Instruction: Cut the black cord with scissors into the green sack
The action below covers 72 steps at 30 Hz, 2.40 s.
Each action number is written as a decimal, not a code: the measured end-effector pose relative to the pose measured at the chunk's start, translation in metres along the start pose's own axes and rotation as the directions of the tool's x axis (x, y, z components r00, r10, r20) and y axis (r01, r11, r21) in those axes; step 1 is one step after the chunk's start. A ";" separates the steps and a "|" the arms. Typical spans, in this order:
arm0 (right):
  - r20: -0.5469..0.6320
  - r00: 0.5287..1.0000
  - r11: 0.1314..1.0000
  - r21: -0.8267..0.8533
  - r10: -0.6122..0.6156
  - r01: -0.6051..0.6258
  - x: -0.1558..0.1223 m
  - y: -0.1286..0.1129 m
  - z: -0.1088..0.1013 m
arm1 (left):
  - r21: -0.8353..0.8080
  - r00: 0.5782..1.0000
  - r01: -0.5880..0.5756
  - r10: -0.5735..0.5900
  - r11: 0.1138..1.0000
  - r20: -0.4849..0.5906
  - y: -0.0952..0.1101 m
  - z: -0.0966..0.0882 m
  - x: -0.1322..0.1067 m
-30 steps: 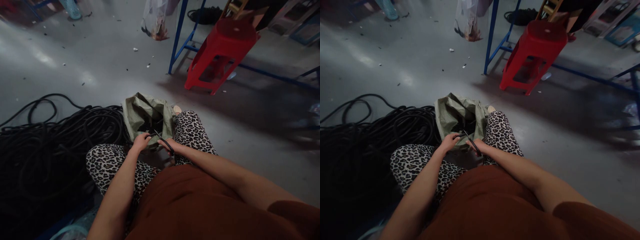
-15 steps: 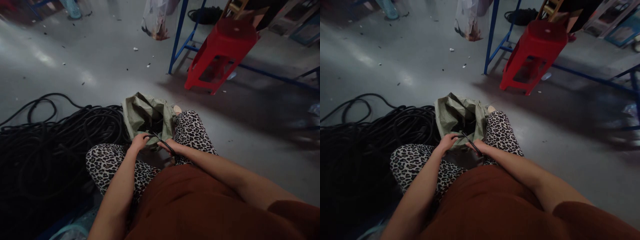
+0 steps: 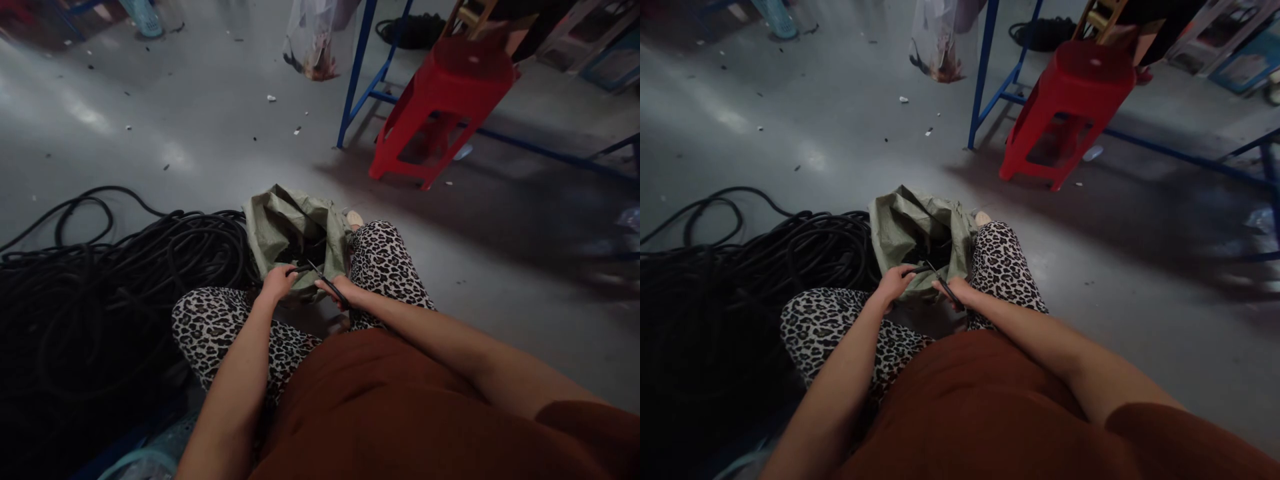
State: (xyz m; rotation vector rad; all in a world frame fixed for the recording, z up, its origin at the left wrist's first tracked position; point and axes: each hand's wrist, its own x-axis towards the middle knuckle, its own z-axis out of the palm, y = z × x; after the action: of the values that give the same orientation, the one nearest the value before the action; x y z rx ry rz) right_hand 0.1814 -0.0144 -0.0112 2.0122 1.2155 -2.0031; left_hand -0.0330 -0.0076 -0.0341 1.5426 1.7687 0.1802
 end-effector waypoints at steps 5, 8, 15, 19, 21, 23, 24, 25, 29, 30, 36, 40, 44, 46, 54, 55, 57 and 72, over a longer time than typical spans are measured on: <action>0.057 0.998 0.998 0.066 0.001 -0.005 -0.004 -0.004 0.001 | -0.065 0.996 0.014 -0.020 0.998 -0.085 0.001 0.000 0.001; 0.097 0.995 0.997 0.082 -0.002 -0.006 -0.006 -0.005 0.003 | -0.099 0.994 0.032 -0.042 0.995 -0.101 0.002 0.000 0.002; 0.150 0.989 0.995 0.102 -0.011 -0.004 0.001 0.000 0.005 | -0.118 0.991 0.060 -0.073 0.991 -0.115 0.002 0.001 0.002; 0.158 0.987 0.994 0.105 -0.011 -0.006 0.010 0.005 0.008 | -0.112 0.992 0.052 -0.064 0.992 -0.104 0.002 0.003 0.002; 0.155 0.988 0.993 0.114 -0.007 -0.011 0.015 0.008 0.009 | -0.108 0.994 0.055 -0.065 0.993 -0.088 0.003 0.004 0.002; 0.158 0.987 0.992 0.128 -0.015 -0.006 0.018 0.010 0.010 | -0.103 0.995 0.058 -0.065 0.993 -0.070 0.004 0.006 0.001; 0.162 0.987 0.991 0.132 -0.019 -0.003 0.018 0.010 0.010 | -0.101 0.996 0.054 -0.061 0.993 -0.062 0.005 0.007 0.001; 0.165 0.986 0.991 0.136 -0.020 -0.002 0.018 0.011 0.010 | -0.101 0.997 0.046 -0.051 0.994 -0.055 0.005 0.008 0.001; 0.160 0.987 0.991 0.134 -0.003 -0.019 0.012 0.007 0.008 | -0.109 1.000 -0.007 0.005 0.994 -0.018 0.003 0.011 0.000; 0.162 0.987 0.990 0.138 -0.005 -0.018 0.010 0.005 0.008 | -0.111 1.000 -0.013 0.012 0.994 -0.011 0.002 0.012 0.000; 0.153 0.988 0.989 0.145 -0.016 -0.007 0.003 0.001 0.006 | -0.123 0.999 -0.022 0.025 0.992 0.026 0.001 0.013 0.000; 0.151 0.988 0.994 0.109 -0.032 0.015 0.007 0.004 0.006 | -0.128 0.995 -0.071 0.079 0.989 0.058 0.001 0.012 0.000; 0.151 0.988 0.994 0.112 -0.029 0.012 0.010 0.007 0.007 | -0.102 0.991 -0.105 0.112 0.989 0.071 0.002 0.011 -0.001; 0.148 0.989 0.993 0.118 -0.025 0.008 0.012 0.007 0.008 | -0.087 0.991 -0.108 0.114 0.990 0.066 0.003 0.010 -0.001; 0.170 0.985 0.993 0.111 0.026 -0.046 0.011 0.007 0.008 | -0.068 0.989 -0.119 0.125 0.991 0.083 0.005 0.009 -0.003; 0.169 0.985 0.992 0.115 0.024 -0.044 0.009 0.007 0.008 | -0.067 0.988 -0.121 0.126 0.990 0.086 0.005 0.009 -0.003; 0.168 0.986 0.992 0.117 0.019 -0.039 0.006 0.005 0.007 | -0.065 0.988 -0.120 0.126 0.991 0.085 0.005 0.008 -0.003; 0.126 0.991 0.999 0.035 0.031 -0.036 -0.009 -0.005 0.005 | -0.100 0.992 -0.088 0.096 0.991 0.080 0.007 0.009 -0.004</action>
State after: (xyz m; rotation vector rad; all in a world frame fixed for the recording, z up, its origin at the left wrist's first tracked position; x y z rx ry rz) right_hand 0.1758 -0.0176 -0.0020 1.8757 1.1203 -2.1156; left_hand -0.0217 -0.0123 -0.0347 1.5414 1.6017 0.2386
